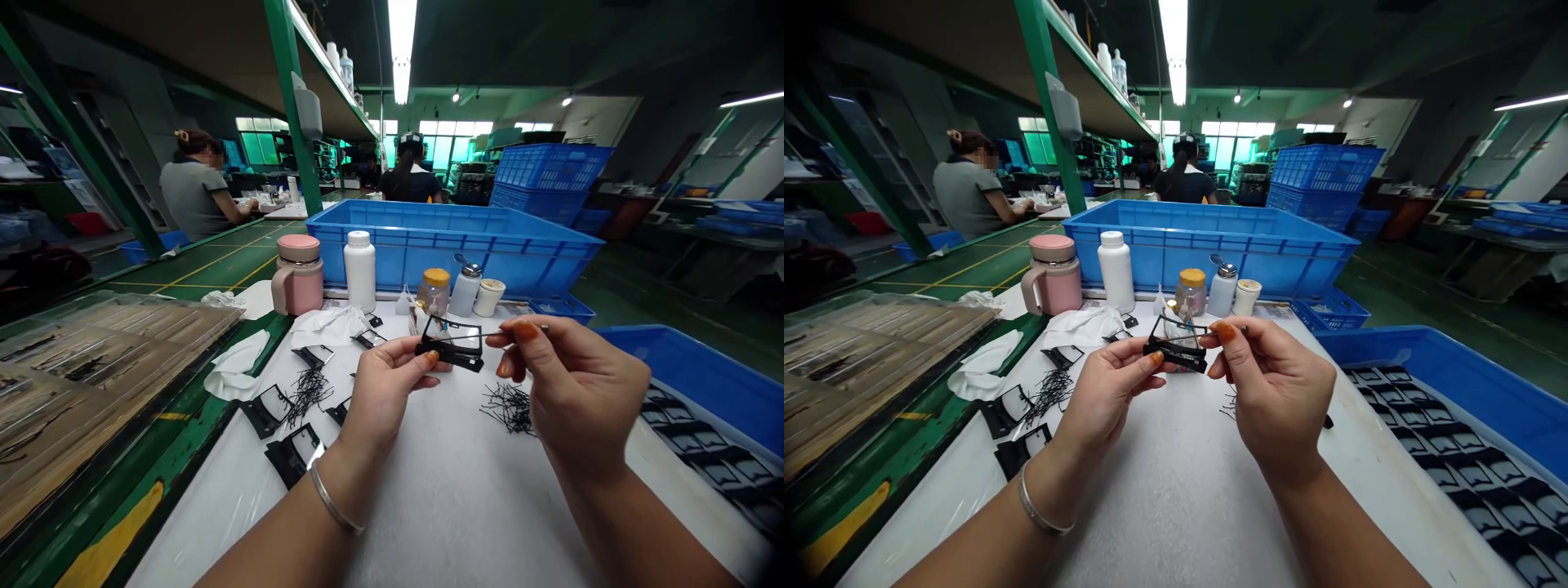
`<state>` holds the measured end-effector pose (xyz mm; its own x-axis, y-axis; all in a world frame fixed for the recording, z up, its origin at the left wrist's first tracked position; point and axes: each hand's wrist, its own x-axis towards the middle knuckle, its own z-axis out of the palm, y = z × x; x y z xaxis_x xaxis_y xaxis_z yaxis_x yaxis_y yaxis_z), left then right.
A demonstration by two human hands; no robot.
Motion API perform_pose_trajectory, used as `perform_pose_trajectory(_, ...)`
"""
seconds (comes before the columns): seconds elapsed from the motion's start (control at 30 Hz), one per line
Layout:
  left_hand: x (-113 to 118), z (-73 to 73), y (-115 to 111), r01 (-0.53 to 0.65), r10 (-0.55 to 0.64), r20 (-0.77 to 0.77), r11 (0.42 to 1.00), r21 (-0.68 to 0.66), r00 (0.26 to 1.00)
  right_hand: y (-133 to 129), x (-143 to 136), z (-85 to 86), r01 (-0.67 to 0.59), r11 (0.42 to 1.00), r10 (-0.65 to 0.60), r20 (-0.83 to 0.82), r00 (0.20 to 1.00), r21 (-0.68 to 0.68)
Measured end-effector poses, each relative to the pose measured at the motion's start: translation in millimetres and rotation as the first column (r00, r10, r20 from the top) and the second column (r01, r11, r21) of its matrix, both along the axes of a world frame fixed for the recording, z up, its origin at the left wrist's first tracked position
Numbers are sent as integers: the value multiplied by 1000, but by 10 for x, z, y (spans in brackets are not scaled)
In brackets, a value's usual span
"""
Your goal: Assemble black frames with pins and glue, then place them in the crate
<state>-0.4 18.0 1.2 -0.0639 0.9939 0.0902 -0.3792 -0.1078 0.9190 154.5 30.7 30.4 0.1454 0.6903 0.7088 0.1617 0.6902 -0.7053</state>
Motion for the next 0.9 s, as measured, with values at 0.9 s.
perform_pose_trajectory(0.9, -18, -17, 15, 14, -15, 29, 1000, 9, 999, 72, 97, 38, 68, 991, -51, -144, 988, 113)
